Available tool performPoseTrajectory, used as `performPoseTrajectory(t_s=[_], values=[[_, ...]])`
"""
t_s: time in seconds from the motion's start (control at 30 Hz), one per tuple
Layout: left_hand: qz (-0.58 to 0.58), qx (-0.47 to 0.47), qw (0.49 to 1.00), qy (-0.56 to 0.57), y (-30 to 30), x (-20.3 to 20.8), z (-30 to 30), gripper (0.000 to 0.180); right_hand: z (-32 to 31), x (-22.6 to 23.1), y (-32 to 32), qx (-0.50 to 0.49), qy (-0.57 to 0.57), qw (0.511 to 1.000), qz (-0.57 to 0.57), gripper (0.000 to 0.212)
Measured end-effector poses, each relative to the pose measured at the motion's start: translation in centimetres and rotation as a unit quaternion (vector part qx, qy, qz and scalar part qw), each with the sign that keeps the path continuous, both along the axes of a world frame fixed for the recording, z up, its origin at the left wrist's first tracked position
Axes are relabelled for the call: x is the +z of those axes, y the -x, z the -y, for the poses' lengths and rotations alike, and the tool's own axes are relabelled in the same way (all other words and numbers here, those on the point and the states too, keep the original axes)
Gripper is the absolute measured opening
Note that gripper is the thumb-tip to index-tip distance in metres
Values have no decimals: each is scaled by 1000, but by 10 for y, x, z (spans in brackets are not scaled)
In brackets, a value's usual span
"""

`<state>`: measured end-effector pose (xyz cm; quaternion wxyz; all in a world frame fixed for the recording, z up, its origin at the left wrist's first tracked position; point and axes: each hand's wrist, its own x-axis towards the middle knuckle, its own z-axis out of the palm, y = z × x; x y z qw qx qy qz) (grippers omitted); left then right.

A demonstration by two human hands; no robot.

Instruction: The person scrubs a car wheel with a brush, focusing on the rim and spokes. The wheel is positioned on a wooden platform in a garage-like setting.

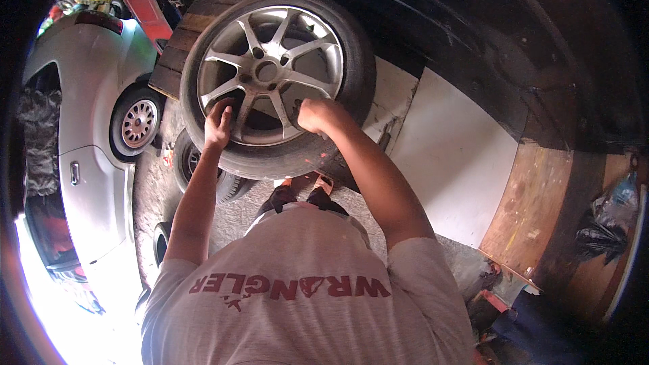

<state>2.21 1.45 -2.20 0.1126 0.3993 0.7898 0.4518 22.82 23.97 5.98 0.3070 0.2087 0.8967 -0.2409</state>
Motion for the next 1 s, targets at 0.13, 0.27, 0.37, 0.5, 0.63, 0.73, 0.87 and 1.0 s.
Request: performPoseTrajectory(t_s=[0.13, 0.27, 0.37, 0.5, 0.63, 0.73, 0.87, 1.0], values=[[-19, 0, 1000, -10, 3, -6, 3, 46, -6, 23, 35, -85, 61, 993, 58, 30], [7, 1, 1000, -8, -3, 6, -2, 48, -15, -57, 53, 29, -39, 998, 30, 31], [17, 4, 1000, -13, -2, 3, 3, 44, -17, -39, 42, 127, 12, 991, 35, 29], [7, -8, 1000, -16, -5, 7, 2, 41, -12, 15, 18, -76, 118, 988, 62, 29], [-5, -16, 1000, -8, -4, 10, 1, 41, 2, -45, 35, -46, -11, 999, -10, 29], [0, -16, 1000, -7, -5, 11, 1, 41, 4, -17, 40, -21, 40, 998, 39, 29], [4, -15, 1000, -16, -4, 8, 3, 41, -2, 9, 14, 14, 57, 997, 46, 24], [13, -15, 1000, -19, -4, 6, 3, 41, 3, -2, 17, 282, -70, 957, 22, 24]])
